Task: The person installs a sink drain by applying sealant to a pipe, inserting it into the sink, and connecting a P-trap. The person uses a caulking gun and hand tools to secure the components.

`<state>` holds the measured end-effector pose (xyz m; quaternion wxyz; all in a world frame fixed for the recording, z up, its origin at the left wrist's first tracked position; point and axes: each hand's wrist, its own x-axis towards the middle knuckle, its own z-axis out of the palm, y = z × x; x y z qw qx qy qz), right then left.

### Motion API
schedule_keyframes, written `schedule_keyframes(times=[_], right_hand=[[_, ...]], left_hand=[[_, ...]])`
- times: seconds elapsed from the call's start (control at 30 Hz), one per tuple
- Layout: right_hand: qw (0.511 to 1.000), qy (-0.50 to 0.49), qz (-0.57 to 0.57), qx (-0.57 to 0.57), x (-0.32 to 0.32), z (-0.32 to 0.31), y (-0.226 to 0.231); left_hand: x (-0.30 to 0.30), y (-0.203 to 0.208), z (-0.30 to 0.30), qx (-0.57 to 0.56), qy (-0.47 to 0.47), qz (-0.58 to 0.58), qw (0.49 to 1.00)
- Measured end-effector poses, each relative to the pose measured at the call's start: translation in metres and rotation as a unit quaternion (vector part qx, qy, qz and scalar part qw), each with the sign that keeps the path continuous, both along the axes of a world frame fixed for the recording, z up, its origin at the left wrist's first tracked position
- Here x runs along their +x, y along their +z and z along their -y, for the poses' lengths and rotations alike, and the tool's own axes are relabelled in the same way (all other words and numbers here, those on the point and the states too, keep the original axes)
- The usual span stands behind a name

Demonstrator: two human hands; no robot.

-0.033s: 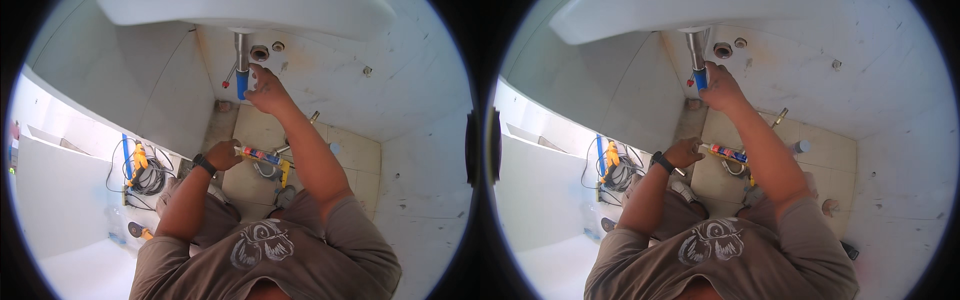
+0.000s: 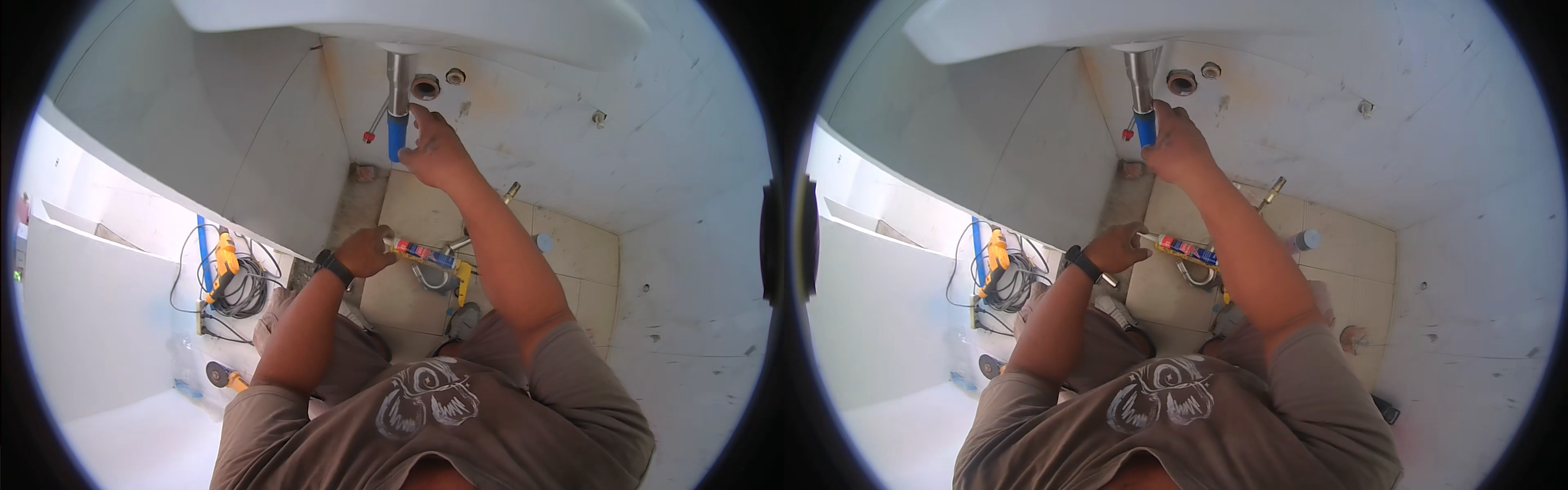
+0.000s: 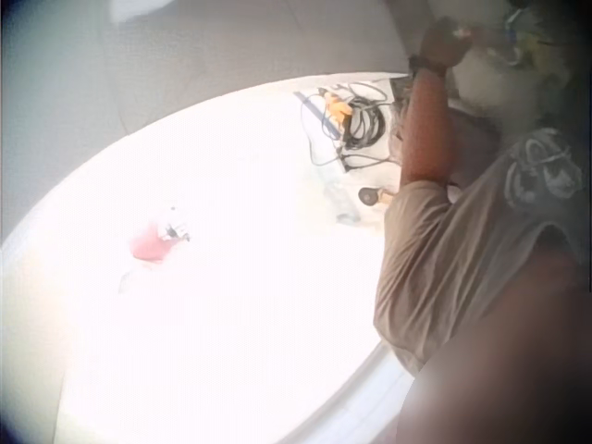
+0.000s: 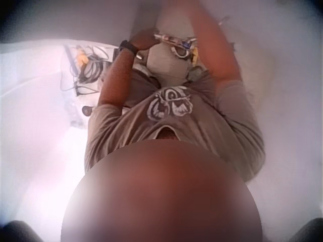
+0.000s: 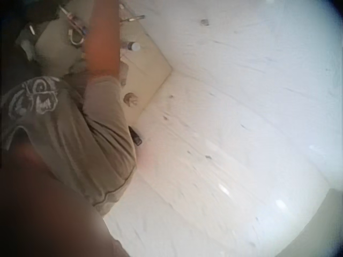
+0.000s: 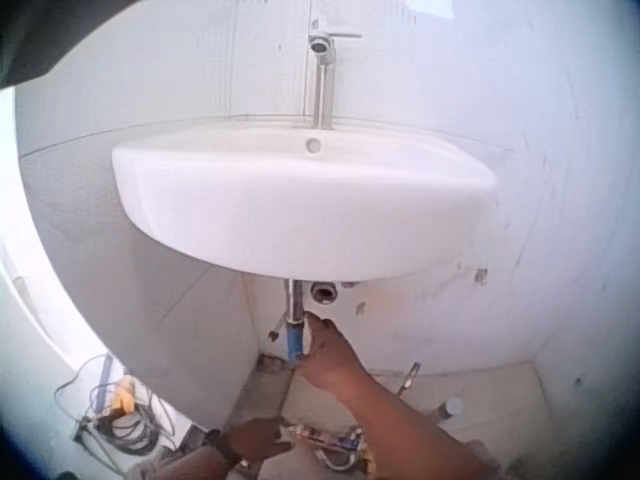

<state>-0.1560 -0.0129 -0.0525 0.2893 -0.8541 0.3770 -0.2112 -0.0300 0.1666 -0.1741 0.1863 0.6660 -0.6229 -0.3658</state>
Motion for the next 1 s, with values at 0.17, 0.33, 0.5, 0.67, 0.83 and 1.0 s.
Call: schedule_keyframes(times=[0.17, 0.33, 0.5, 0.67, 0.83, 1.0], right_hand=[[0.996, -0.050, -0.031, -0.062, 0.009, -0.031, 0.002], [0.993, -0.030, -0.070, -0.091, 0.010, -0.035, 0.012], [0.982, 0.075, -0.161, -0.057, 0.014, -0.042, 0.016], [0.974, 0.070, -0.194, -0.097, 0.041, -0.028, 0.047], [0.941, 0.047, -0.335, -0.003, 0.069, -0.004, 0.095], [0.915, 0.028, -0.397, 0.063, 0.084, -0.008, 0.107]], left_hand=[[-0.001, 0.001, 0.011, -0.087, 0.045, -0.026, 0.995], [-0.004, 0.009, 0.031, -0.064, 0.009, -0.021, 0.998], [-0.011, 0.008, 0.031, -0.062, -0.029, -0.023, 0.997], [-0.010, 0.002, 0.030, -0.049, -0.018, -0.004, 0.999], [-0.014, 0.006, 0.030, -0.041, -0.016, -0.018, 0.999], [-0.021, 0.020, 0.027, -0.033, -0.011, -0.051, 0.998]])
